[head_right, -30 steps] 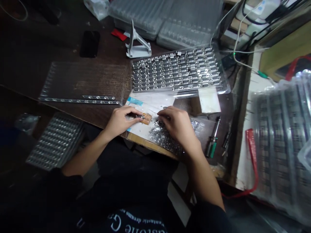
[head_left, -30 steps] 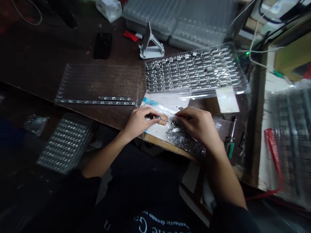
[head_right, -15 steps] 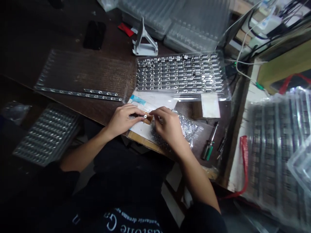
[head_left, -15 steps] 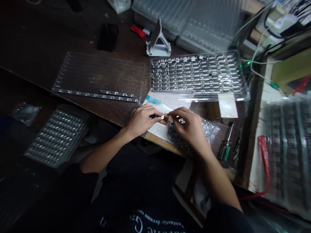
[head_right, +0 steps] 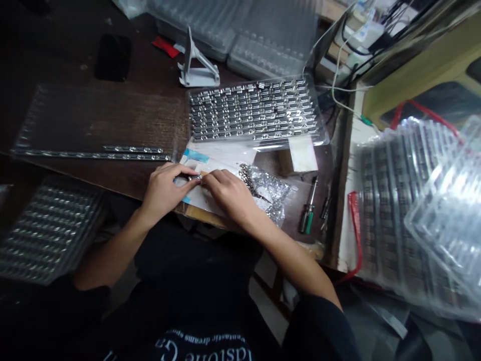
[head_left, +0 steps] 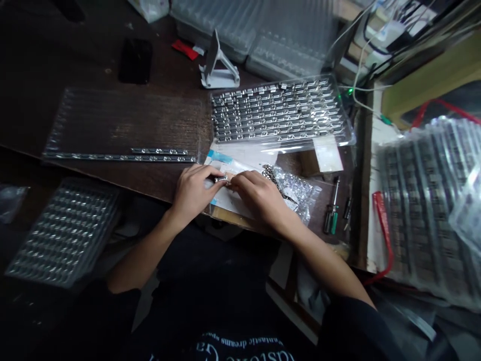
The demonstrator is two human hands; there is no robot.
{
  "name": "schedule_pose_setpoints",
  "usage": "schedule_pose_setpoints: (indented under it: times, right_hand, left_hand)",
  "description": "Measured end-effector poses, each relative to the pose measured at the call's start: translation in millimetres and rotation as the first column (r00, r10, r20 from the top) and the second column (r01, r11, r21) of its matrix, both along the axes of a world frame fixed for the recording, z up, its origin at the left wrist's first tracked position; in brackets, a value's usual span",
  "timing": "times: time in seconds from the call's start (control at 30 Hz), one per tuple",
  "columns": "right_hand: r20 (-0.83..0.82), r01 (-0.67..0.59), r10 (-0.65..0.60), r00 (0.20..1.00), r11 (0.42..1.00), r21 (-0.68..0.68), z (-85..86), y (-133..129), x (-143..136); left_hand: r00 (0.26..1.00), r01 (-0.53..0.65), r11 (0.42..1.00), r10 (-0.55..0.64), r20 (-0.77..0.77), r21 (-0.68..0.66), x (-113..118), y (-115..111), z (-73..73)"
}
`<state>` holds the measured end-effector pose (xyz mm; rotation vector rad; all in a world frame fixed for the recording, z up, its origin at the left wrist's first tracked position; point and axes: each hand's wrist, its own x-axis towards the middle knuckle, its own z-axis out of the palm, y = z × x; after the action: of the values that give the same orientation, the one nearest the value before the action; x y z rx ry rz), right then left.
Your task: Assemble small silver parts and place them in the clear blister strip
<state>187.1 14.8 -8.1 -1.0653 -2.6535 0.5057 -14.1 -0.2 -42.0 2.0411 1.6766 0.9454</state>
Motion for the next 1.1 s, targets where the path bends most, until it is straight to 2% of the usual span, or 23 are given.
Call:
schedule_pose_setpoints:
  times: [0.13, 0.27, 0.5, 0.63, 0.8, 0.97, 1.1]
  right_hand:
    - [-0.034, 0.015, -0.017, 0.999, 0.998, -0.062, -1.1, 4.2, 3.6]
    - [-0.162, 0.139, -0.163, 0.973, 0.979, -0.151, -1.6, 9.8, 9.1]
    - [-0.043, 0.256, -0.272, 0.961, 0.939, -0.229, -2.7, 11.7, 6.6]
    - [-0.021, 0.237, -0.251, 0.968, 0.938, -0.252, -4.0, 12.0, 7.3]
    - [0.087, 0.241, -0.228, 0.970, 0.953, -0.183, -1.3, 10.4, 9.9]
    - [0.018, 0.209, -0.210, 0.977, 0.951, -0.228, -0.9, 8.6, 11.8]
    - [-0.083, 0.202, -0.222, 0.971, 0.959, -0.199, -1.9, 7.8, 14.1]
  left_hand:
    - [1.000, -0.021, 1.000, 0.021, -0.019, -0.005, 1.9, -0.5, 0.0]
    - [1.000, -0.016, 1.000, 0.016, -0.002, -0.024, 2.7, -1.9, 1.2]
    - [0.999, -0.028, 0.999, 0.028, 0.015, -0.016, 2.0, -3.0, 2.2]
    - [1.000, -0.022, 1.000, 0.022, 0.011, -0.007, 1.6, -3.5, 1.4]
    - [0.999, -0.034, 0.999, 0.034, 0.014, 0.006, 2.0, -3.9, 0.8]
    - [0.999, -0.033, 0.999, 0.033, 0.009, 0.009, 2.8, -3.9, 0.1]
    - [0.999, -0.033, 0.999, 0.033, -0.001, 0.006, 2.5, -3.8, -0.1]
